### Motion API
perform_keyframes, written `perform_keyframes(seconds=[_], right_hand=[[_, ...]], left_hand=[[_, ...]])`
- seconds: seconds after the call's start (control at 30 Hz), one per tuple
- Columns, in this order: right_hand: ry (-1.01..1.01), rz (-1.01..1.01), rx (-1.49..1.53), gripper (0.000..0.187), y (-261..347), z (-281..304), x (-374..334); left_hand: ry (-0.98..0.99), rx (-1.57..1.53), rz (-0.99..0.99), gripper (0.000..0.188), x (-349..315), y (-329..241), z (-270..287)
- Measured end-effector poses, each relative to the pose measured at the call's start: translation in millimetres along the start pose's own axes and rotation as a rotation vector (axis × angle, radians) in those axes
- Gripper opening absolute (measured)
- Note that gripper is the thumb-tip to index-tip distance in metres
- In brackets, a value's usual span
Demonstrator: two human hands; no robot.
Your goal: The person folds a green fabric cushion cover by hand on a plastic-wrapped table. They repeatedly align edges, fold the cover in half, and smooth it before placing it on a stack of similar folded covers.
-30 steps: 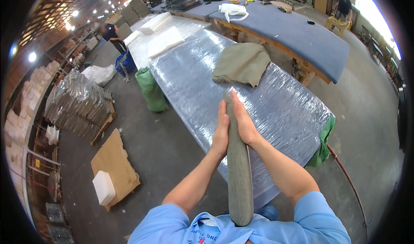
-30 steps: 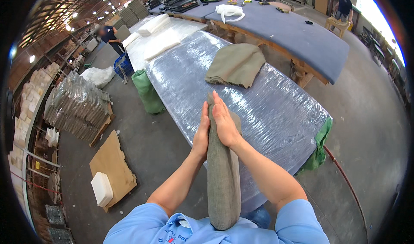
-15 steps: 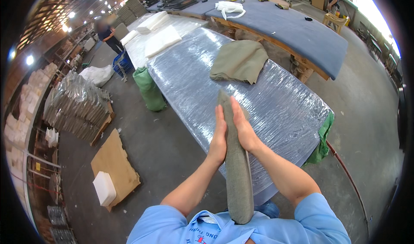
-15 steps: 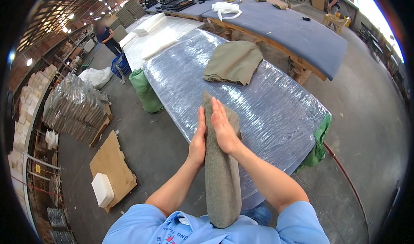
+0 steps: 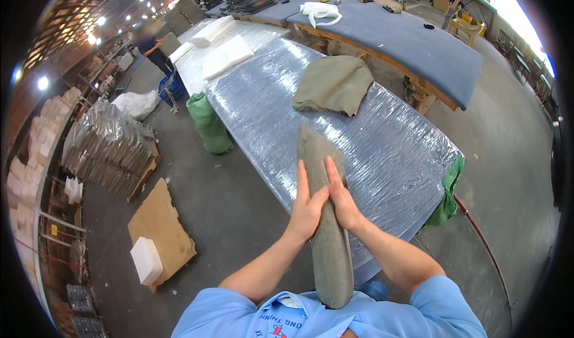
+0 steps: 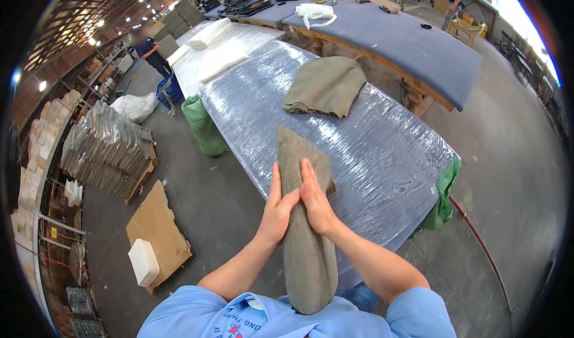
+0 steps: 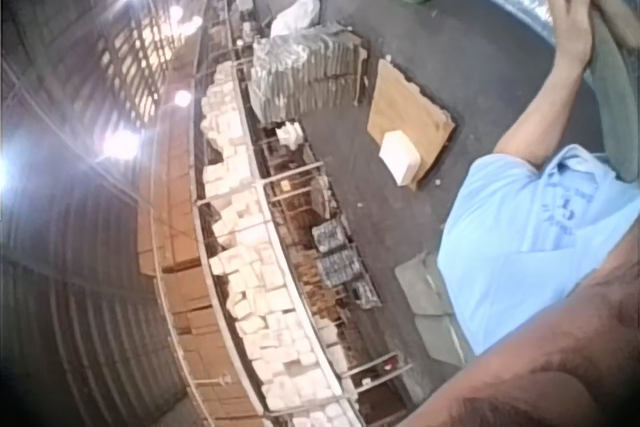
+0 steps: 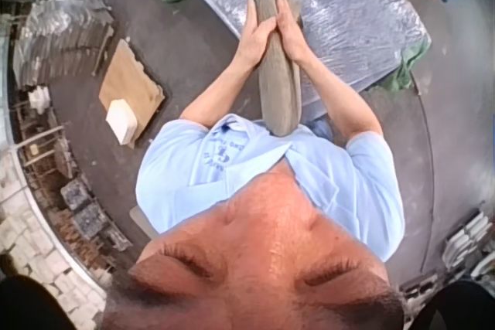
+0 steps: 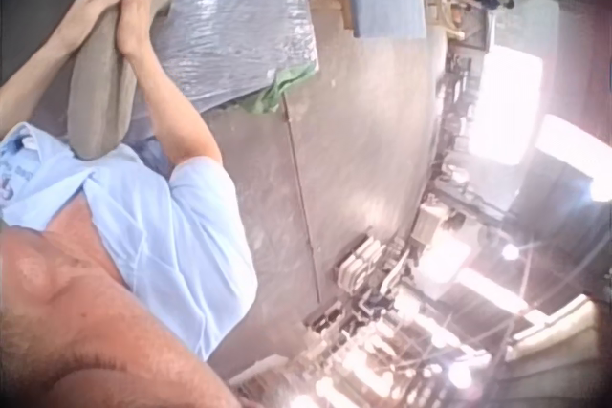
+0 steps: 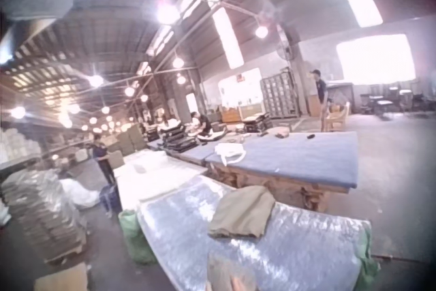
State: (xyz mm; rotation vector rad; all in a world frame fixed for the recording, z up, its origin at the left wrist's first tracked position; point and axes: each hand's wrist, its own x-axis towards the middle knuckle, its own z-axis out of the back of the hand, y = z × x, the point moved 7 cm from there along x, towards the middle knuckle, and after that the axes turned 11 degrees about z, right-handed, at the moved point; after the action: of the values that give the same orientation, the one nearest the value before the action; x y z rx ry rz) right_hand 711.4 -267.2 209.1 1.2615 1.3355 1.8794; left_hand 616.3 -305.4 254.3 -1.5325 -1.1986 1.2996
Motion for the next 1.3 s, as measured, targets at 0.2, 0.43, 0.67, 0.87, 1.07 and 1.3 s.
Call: perform_keyframes(seconds=[0.2,0.43,0.67,0.87,1.07,1.3], right_hand=[[-0.015,0.038,-0.019,0.089,5,-11,-13],[-0.016,-0.029,-0.026,0.074,-4,-9,-31],[-0.032,-0.112,0.056,0.069,9,-13,-34],[0.339,0.141,-0.387,0.089,148,-43,-82],[0.396,0.028,-0.479,0.097,155,-9,-101],[0.131,-0.287,-0.723,0.076,168,144,-122]], left_hand=[[-0.139,0.251,-0.075,0.089,-2,5,15],[-0.091,0.128,-0.015,0.087,25,1,30],[-0.017,0.085,-0.073,0.079,111,-18,77],[0.002,-0.054,-0.012,0.053,119,-8,97],[-0.148,-0.029,-0.057,0.051,107,-2,109],[-0.358,0.176,-0.244,0.073,48,0,83]])
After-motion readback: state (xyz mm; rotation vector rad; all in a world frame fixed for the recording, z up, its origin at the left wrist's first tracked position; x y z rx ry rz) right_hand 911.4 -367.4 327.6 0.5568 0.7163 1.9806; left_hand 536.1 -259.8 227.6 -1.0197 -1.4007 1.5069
